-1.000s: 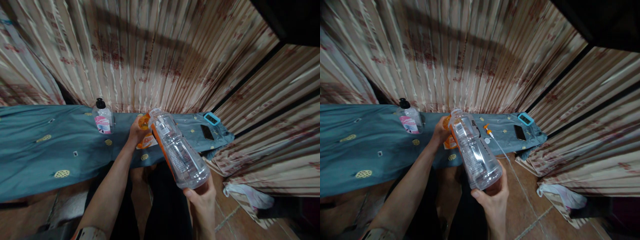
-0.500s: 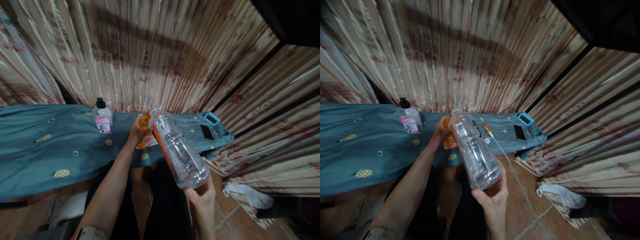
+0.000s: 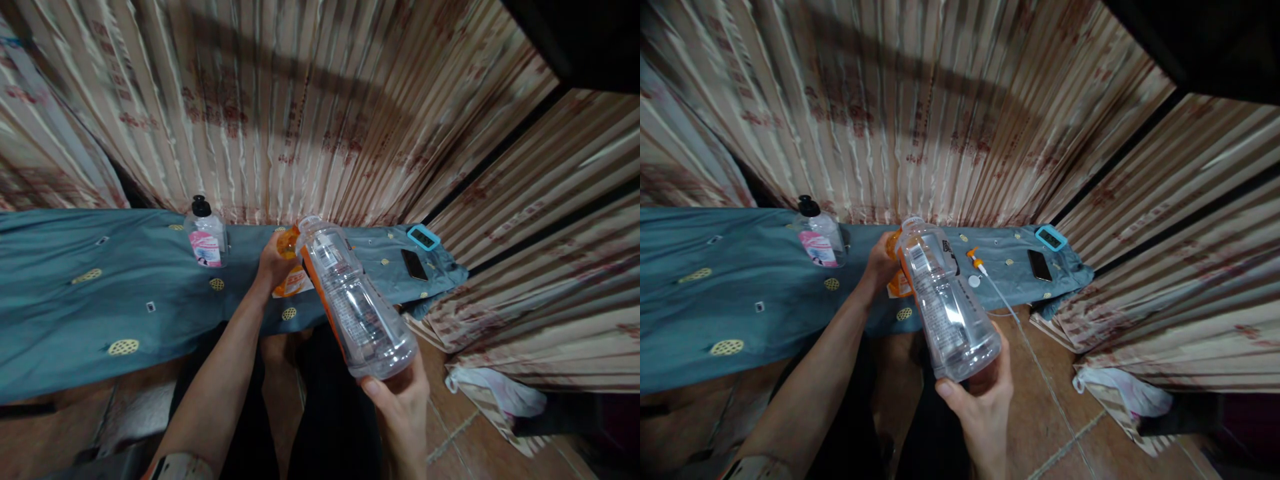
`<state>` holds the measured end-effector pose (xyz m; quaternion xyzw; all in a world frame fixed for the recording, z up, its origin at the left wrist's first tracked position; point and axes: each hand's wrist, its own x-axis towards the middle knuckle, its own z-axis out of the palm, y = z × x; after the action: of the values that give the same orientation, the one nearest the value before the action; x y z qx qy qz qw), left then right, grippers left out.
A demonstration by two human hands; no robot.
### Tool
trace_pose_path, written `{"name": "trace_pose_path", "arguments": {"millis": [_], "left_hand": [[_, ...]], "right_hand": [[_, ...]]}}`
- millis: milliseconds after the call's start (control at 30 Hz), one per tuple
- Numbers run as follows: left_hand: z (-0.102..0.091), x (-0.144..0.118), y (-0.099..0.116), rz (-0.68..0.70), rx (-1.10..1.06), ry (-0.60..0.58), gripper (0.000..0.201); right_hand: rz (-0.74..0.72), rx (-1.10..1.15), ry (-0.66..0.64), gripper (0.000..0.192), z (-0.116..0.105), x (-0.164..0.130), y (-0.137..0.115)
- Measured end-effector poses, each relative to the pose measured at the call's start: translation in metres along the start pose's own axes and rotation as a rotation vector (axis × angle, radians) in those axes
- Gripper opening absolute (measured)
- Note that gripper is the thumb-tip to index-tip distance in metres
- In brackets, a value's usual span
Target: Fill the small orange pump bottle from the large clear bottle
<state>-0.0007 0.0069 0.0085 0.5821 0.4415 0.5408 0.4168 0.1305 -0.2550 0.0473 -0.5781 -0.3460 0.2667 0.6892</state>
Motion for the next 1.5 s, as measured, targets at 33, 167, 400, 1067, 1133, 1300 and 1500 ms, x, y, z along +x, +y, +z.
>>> {"name": "trace_pose_path", "arguments": {"millis": [33, 167, 400, 1067, 1133, 1300, 1500], "left_hand": [[-0.0001, -0.0002, 0.0008, -0.002, 0.004, 0.002, 0.041], [-0.0001, -0.0010, 0.0021, -0.006, -0.018, 0.004, 0.041], [0.0002, -0.0022, 0.0021, -0.001, -0.023, 0.000, 0.041], [0.0011, -0.0022, 0.0033, -0.048, -0.112, 0.004, 0.047], [0.0009, -0.0017, 0.0017, -0.053, -0.110, 0.002, 0.048], [0.0009, -0.0010, -0.0008, -0.060, -0.085, -0.002, 0.050], [0.0001, -0.0019, 0.0005, -0.032, -0.104, -0.016, 0.052]], "right_hand": [[0.000, -0.007, 0.001, 0.083, 0.0002, -0.0003, -0.0001], [-0.003, -0.022, 0.007, 0.083, 0.0000, -0.0005, 0.0016], [0.067, 0.005, 0.010, 0.085, 0.0002, -0.0020, 0.0017], [0.006, -0.037, 0.019, 0.083, 0.0011, -0.0016, -0.0023], [0.019, -0.059, 0.010, 0.083, 0.0008, -0.0017, -0.0022], [-0.021, -0.037, 0.012, 0.081, -0.0001, -0.0009, 0.0010], [0.027, -0.042, 0.028, 0.084, 0.0041, -0.0021, -0.0059]]}}
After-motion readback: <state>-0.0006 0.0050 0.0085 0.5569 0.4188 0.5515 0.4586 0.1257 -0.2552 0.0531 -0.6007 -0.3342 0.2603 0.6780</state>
